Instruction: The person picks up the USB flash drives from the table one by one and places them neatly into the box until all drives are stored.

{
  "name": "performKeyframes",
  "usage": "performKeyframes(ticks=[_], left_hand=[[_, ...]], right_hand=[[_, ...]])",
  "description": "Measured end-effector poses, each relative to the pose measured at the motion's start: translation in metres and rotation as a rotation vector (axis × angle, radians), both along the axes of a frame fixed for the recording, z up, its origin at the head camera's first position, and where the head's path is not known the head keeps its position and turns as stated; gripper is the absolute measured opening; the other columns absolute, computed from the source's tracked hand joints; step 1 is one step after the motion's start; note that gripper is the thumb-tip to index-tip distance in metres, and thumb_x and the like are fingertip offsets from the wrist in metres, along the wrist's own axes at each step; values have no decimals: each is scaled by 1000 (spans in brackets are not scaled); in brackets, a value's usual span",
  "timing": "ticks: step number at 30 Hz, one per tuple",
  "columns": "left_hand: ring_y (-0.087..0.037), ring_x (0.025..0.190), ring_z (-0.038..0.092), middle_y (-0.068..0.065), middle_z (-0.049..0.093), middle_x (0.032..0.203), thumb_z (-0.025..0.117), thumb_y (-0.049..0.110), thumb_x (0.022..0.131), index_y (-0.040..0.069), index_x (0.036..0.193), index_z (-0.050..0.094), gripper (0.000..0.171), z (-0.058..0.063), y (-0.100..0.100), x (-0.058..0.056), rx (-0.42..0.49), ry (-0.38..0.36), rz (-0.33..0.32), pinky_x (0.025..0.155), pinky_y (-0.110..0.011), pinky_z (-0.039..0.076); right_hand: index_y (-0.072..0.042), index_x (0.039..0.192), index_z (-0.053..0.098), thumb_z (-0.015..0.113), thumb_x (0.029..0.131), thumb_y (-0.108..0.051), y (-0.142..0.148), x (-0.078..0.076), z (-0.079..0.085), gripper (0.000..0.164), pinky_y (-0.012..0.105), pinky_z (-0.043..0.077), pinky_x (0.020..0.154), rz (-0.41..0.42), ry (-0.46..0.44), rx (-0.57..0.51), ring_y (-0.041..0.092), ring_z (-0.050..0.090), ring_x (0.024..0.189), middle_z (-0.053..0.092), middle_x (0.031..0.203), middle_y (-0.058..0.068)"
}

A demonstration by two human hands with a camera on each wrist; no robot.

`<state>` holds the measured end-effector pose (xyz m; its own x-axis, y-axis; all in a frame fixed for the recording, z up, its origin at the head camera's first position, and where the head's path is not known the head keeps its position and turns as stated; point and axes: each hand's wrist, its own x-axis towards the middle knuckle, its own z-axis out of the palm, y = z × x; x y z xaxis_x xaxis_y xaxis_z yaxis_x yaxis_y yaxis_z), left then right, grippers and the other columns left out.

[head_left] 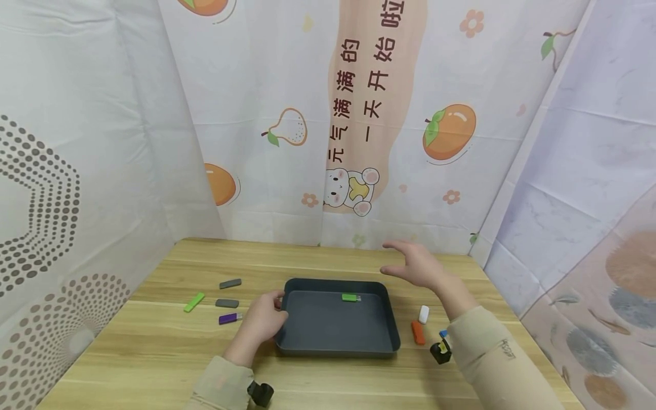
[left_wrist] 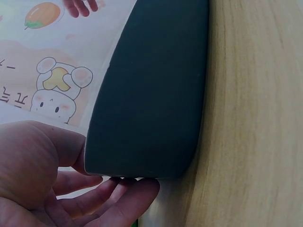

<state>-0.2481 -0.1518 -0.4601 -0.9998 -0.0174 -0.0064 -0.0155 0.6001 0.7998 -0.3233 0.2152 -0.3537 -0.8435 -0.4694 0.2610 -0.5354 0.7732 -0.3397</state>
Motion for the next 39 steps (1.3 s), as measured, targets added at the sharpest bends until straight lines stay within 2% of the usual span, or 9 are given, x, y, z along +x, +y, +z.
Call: performKeyframes(ticks=[7,11,17,24,28,39], left_hand=[[-26,88,63,-19,63,117,65,1,88,-4,139,57,53,1,1,2,9,-4,5,52,-32,55],[-26,88,62,-19,63,116,65,0,88,-5,139,57,52,2,1,2,5,0,4,54,-32,56],[-26,89,62,-18,63,116,66,0,88,-5,139,57,52,1,1,1,2,8,2,57,-32,56],[-25,89,62,-18,64,115,66,1,87,-5,138,58,52,0,0,0,-21,24,-2,63,-33,56],[-25,89,62,-18,64,115,66,1,88,-5,139,58,51,0,0,0,-15,19,-2,62,-33,56],[-25,88,63,-19,64,117,66,1,88,-4,139,57,52,-1,0,0,-13,19,-4,61,-33,57]], right_hand=[[-8,144,56,80,88,-38,11,5,2,68,57,43,106,-21,-9,5,38,53,131,58,142,16],[-8,145,56,80,87,-39,17,7,2,70,58,42,107,-19,-10,18,39,52,131,57,143,16],[-6,143,57,82,86,-38,25,12,3,70,57,50,97,-29,-35,50,40,60,118,59,140,17],[-7,144,57,81,83,-50,35,18,1,79,56,53,92,-57,-100,101,40,63,115,60,139,17],[-7,144,56,80,81,-57,41,19,-3,84,56,53,91,-54,-99,126,40,63,115,60,139,16],[-5,140,59,80,77,-60,46,29,-9,86,56,53,91,-73,-101,233,38,64,112,67,125,18]])
